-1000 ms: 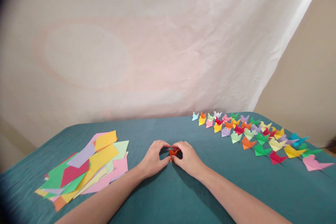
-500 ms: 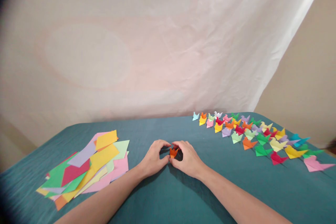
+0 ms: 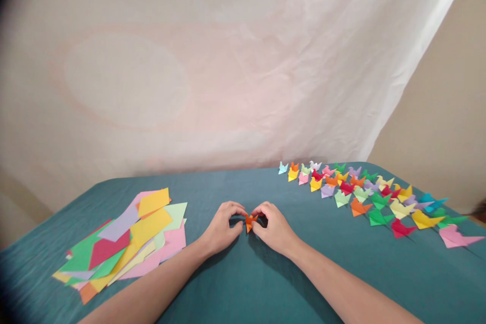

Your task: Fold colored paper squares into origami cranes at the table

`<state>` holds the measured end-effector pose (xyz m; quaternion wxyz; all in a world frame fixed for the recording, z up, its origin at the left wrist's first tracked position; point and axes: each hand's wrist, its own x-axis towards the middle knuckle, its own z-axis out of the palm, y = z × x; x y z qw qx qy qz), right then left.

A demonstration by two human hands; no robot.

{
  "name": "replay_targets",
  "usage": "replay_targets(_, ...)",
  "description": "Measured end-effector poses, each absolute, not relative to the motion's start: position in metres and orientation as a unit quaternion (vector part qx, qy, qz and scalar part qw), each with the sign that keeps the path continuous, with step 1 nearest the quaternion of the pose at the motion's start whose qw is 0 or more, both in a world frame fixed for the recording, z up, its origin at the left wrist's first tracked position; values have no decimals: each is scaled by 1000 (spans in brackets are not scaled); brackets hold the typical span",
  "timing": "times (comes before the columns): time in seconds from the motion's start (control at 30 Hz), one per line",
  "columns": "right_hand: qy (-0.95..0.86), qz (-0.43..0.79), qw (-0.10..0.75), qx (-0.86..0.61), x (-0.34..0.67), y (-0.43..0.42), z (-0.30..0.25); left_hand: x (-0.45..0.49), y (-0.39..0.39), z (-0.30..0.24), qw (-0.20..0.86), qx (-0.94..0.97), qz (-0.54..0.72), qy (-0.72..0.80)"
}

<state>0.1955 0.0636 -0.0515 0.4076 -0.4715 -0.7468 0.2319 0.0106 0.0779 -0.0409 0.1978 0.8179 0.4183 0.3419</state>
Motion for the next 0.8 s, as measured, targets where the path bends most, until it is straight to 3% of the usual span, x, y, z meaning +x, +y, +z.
replay_targets(0.3, -779, 189, 357, -479, 194, 61, -48, 12, 76, -39, 178, 830, 317, 424)
replay_targets(0.8, -785, 193, 368, -460, 197, 66, -57, 11, 80, -41, 179, 837, 295, 425)
